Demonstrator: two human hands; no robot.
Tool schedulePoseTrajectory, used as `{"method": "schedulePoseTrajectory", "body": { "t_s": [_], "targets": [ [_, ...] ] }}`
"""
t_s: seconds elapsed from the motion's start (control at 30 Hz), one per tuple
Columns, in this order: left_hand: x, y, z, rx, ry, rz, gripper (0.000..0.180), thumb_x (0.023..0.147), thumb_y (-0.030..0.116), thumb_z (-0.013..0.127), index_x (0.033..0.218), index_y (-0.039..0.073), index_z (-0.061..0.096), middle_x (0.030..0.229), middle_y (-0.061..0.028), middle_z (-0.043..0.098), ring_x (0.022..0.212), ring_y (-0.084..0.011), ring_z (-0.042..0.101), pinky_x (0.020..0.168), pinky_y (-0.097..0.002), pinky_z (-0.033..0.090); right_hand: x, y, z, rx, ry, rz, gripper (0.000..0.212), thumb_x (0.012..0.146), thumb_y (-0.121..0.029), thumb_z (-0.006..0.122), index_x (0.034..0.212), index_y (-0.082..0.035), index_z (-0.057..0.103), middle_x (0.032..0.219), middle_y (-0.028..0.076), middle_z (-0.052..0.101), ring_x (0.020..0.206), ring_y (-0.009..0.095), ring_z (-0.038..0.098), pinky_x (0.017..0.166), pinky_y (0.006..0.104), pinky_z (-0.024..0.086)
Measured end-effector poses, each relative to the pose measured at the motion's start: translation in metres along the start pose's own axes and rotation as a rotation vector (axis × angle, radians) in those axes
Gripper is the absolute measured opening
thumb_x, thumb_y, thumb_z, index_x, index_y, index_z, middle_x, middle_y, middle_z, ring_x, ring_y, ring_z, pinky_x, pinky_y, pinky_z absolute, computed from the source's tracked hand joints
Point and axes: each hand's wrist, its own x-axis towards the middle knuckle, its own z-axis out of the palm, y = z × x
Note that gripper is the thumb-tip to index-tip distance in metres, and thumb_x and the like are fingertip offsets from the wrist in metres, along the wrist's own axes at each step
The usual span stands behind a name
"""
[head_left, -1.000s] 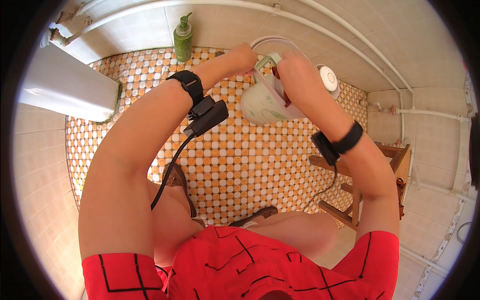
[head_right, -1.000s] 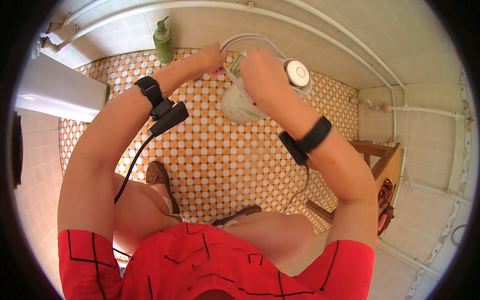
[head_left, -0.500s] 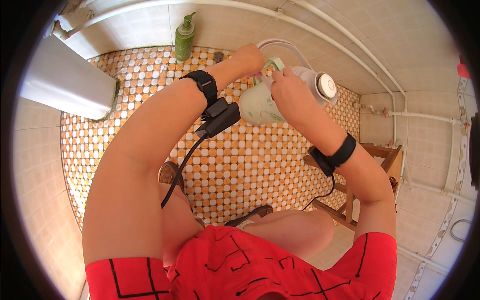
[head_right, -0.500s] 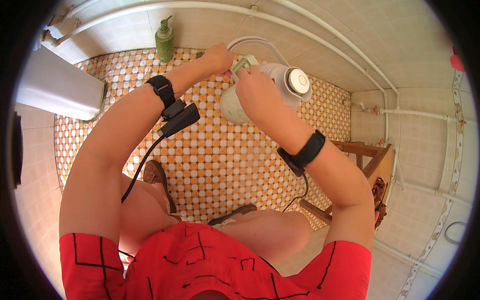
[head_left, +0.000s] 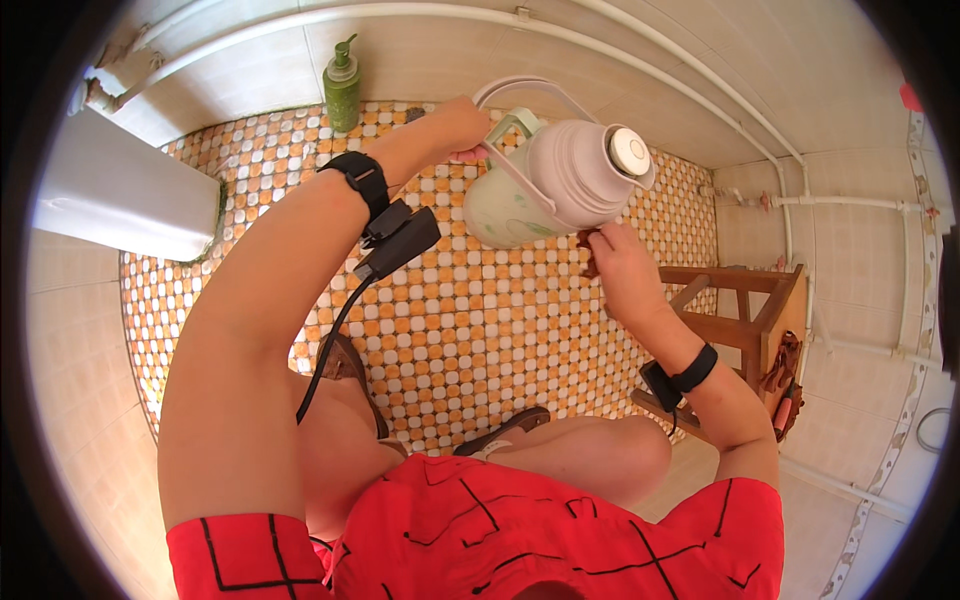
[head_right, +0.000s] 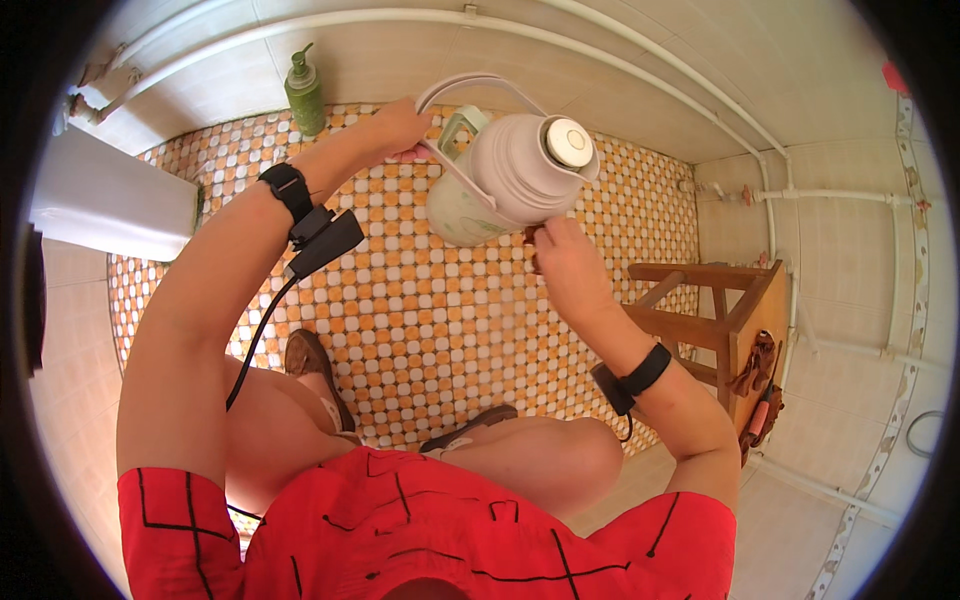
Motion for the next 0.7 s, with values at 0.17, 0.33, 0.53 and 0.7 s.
{"method": "schedulePoseTrajectory", "body": {
  "t_s": [0.17,0.33,0.53,0.7],
  "targets": [
    [0.015,-0.018,0.002,-0.045,-0.025,-0.033,0.025,0.097,0.019,0.045,0.109,0.0,0.054,0.085,-0.01,0.063,0.065,-0.0132,0.061,0.054,-0.0247,0.051,0.003,0.0,-0.012,0.157,0.255,-0.025,0.039,0.066,0.009,0.066,0.103,-0.001,0.064,0.096,0.01,0.058,0.084,0.028,0.057,0.07,0.0349,0.051],
    [0.015,-0.019,0.006,-0.019,0.036,-0.091,0.024,0.096,0.016,0.043,0.106,-0.001,0.056,0.085,-0.0107,0.064,0.063,-0.014,0.062,0.051,-0.0254,0.049,0.096,-0.026,-0.017,0.021,0.536,-0.181,0.027,0.07,-0.006,0.064,0.097,-0.002,0.067,0.09,0.009,0.059,0.084,0.025,0.06,0.066,0.0345,0.05],
    [0.029,-0.011,0.006,0.412,0.042,-0.032,0.027,0.095,0.02,0.048,0.083,-0.002,0.059,0.056,-0.0095,0.056,0.042,-0.0166,0.048,0.044,-0.0302,0.044,0.16,-0.02,0.006,-0.248,0.07,0.065,0.012,0.071,-0.006,0.066,0.08,-0.005,0.072,0.082,0.01,0.06,0.087,0.026,0.06,0.074,0.0355,0.051],
    [0.035,-0.02,0.012,0.933,0.09,0.167,0.01,0.074,0.003,0.062,0.068,-0.003,0.066,0.062,-0.0159,0.064,0.055,-0.0253,0.065,0.05,-0.0356,0.05,0.139,-0.03,0.006,-0.287,0.051,-0.132,0.011,0.076,-0.006,0.064,0.083,-0.005,0.072,0.091,0.012,0.062,0.091,0.026,0.06,0.075,0.0346,0.051]
  ]
}}
